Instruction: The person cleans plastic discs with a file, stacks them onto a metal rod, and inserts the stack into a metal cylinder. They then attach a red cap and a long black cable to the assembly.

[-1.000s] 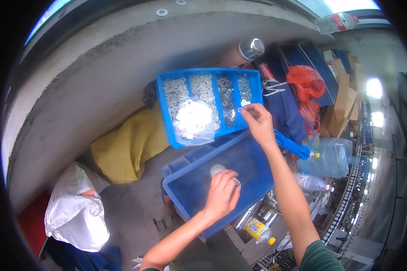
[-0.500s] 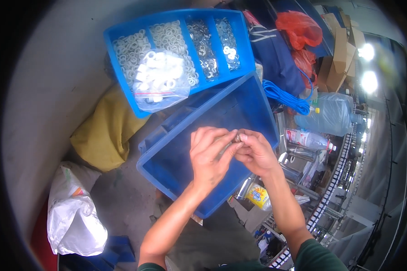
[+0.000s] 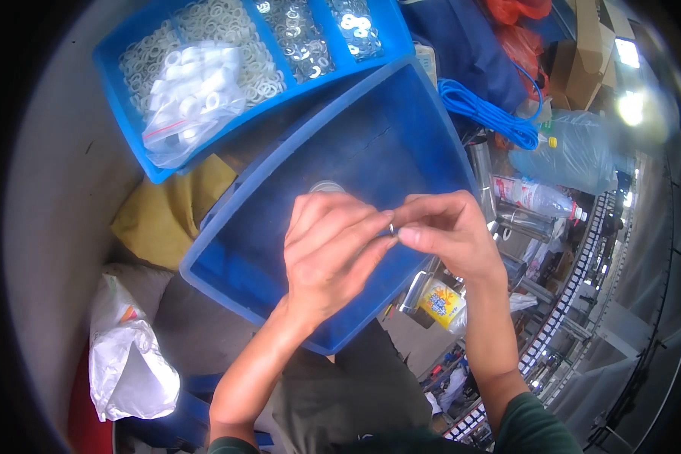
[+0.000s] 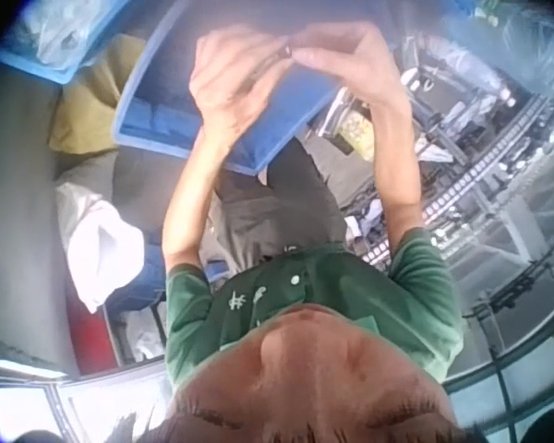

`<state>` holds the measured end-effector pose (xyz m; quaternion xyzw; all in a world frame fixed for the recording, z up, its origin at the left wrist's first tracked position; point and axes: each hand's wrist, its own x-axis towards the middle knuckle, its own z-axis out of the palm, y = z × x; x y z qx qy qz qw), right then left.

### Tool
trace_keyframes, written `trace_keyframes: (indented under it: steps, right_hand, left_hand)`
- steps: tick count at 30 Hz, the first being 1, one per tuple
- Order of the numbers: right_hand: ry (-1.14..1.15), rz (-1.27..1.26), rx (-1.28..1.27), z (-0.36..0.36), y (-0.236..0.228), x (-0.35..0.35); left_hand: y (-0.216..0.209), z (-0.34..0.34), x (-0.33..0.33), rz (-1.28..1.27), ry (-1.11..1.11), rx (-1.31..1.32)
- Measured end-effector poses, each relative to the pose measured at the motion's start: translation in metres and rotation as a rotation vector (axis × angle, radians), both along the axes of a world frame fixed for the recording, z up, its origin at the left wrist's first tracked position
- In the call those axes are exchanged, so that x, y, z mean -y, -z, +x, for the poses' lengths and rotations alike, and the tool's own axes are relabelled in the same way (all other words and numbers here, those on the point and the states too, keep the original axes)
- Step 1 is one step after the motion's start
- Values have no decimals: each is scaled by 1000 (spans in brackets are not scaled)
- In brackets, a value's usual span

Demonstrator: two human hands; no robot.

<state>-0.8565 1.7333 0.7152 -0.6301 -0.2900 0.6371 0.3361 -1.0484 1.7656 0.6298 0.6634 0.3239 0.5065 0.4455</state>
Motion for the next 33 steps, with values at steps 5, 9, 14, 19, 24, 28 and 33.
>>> trace_keyframes:
  steps: [5,9,14,19,24,28,33]
  right_hand:
    - [-121,76,136,7,-4,3]
    - [-96,63,55,14,3,7]
    - [-194,-25,6,22,0,-10]
    - [-110,412,543,18,15,-94]
    - [-627,934,1296,-15,79,-210]
    - [-757,761,1336,-31,94,-237]
    - [-633,768,1089,-10,86,-226]
  left_hand:
    - [3,8,2,53,15,16]
    - [5,13,1,64,44,37]
    - [3,10,-4,46,26,20]
    - [-1,11,4,37,0,-5]
    - [-6,14,6,65,-22,-16]
    - [-6,14,5,57,-38,-14]
    - [-6,9,8,27,-63,-25]
